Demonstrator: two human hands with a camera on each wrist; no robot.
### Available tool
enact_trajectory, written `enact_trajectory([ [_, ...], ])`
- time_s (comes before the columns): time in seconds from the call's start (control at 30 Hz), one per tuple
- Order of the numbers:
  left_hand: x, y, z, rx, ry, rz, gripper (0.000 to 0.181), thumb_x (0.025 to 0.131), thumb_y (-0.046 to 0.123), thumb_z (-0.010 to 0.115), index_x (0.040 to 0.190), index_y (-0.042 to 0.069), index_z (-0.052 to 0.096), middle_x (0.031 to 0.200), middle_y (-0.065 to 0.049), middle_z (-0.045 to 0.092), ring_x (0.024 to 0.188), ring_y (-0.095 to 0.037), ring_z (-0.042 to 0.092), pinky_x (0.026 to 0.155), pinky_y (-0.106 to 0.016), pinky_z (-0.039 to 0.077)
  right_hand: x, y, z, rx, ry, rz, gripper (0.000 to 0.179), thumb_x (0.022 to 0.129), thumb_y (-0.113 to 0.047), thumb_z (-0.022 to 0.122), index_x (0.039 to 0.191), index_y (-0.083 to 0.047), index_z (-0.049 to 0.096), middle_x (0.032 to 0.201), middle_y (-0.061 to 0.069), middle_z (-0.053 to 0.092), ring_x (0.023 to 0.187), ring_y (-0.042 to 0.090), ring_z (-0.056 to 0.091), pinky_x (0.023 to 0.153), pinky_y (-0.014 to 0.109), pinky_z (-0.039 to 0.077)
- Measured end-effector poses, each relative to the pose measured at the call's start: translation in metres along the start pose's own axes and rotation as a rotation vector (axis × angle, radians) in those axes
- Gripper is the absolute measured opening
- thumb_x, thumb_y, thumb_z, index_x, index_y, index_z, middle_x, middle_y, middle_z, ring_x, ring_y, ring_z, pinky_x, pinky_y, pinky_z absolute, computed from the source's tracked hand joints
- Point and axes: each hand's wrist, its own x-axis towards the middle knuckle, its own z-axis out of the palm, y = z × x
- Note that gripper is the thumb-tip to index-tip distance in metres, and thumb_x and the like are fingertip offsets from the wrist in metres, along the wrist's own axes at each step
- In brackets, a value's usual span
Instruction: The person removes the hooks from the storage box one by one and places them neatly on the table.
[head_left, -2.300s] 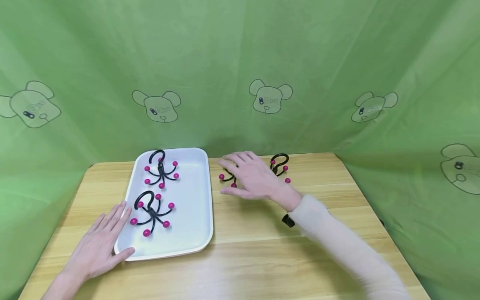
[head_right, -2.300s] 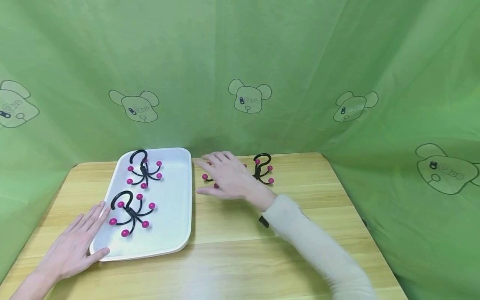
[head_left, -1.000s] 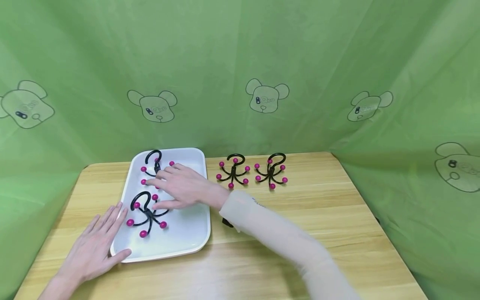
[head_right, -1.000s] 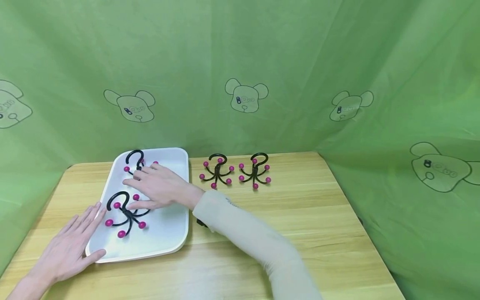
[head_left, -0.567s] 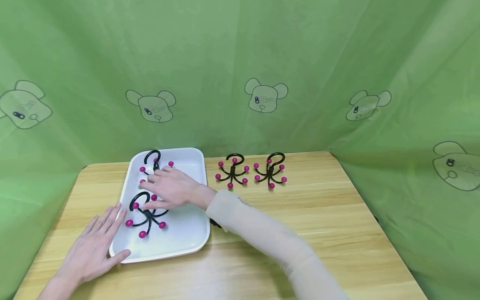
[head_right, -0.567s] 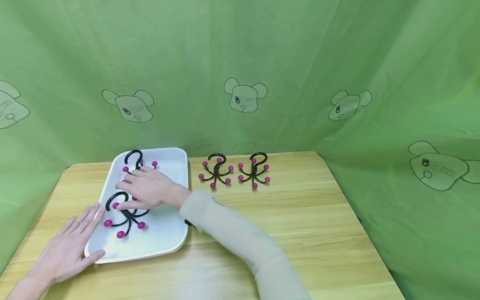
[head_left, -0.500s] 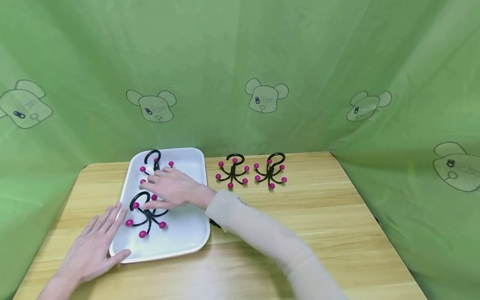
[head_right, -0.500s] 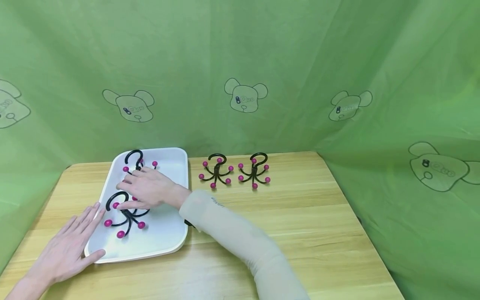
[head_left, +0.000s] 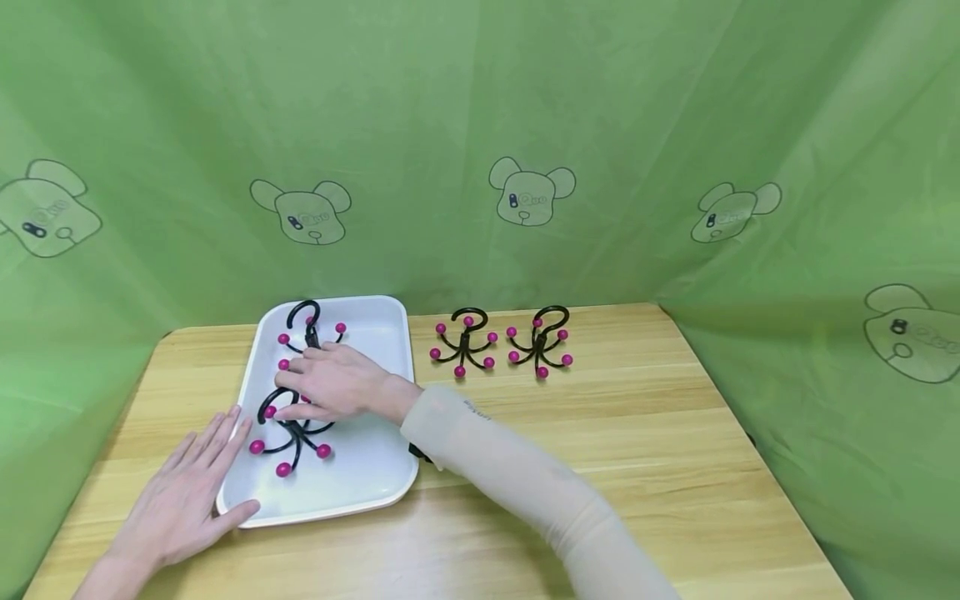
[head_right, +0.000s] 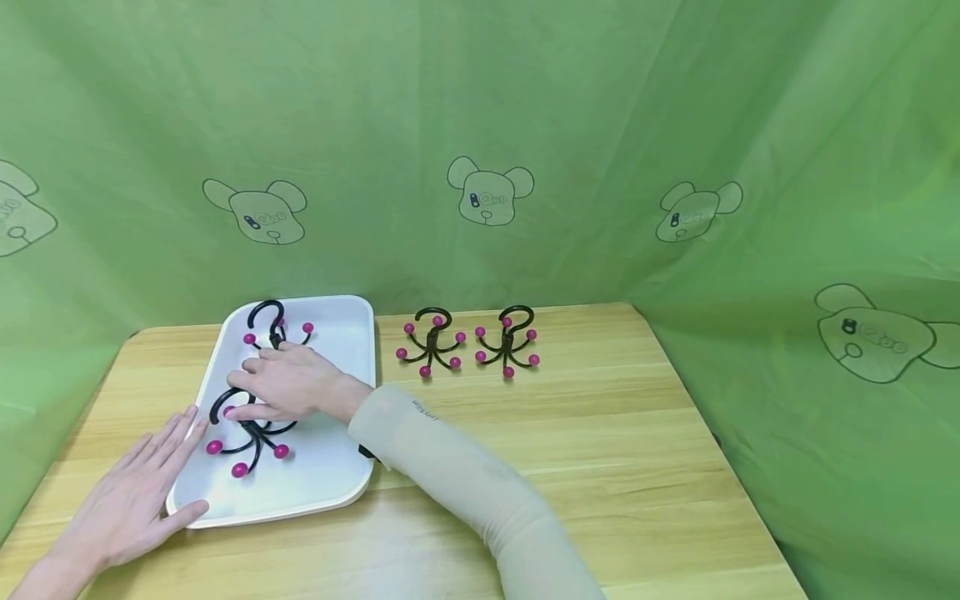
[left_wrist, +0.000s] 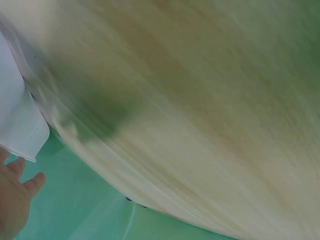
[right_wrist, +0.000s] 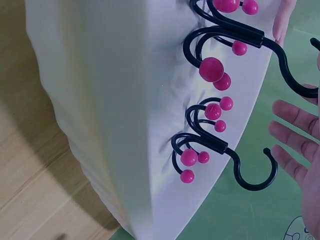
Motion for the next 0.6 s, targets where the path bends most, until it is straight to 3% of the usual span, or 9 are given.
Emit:
enact_trajectory([
  [0.23,-0.0007,0.0,0.0003,0.0,0.006,-0.001,0.113,0.085,0.069,0.068,0.168,0.007,0.023,0.176,-0.017,0.026,0.164,-0.004,-0.015,0.132,-0.02,-0.015,-0.0011,-0.0002,0.002,0.001,0.035,-0.016,0.05,0.109,-0.063,0.034,0.133,-0.027,0.06,0.131,-0.008,0.069,0.118,0.01,0.064,0.106,0.029,0.055],
  [0.43,-0.0011,-0.001,0.002,-0.001,0.011,0.005,0.112,0.087,0.07,0.066,0.169,0.008,0.021,0.177,-0.016,0.023,0.166,-0.008,-0.01,0.133,-0.022,-0.015,-0.0034,0.001,0.0021,-0.007,0.038,-0.014,0.047,0.11,-0.061,0.033,0.128,-0.028,0.062,0.129,-0.009,0.07,0.117,0.01,0.064,0.105,0.029,0.055],
  [0.6,-0.0006,-0.0005,0.0009,-0.006,0.016,0.005,0.112,0.086,0.068,0.068,0.169,0.008,0.023,0.177,-0.016,0.024,0.164,-0.005,-0.014,0.133,-0.021,-0.015,-0.006,0.0021,0.0023,-0.015,0.038,-0.012,0.045,0.111,-0.058,0.032,0.127,-0.029,0.064,0.129,-0.009,0.071,0.118,0.009,0.065,0.105,0.028,0.055],
])
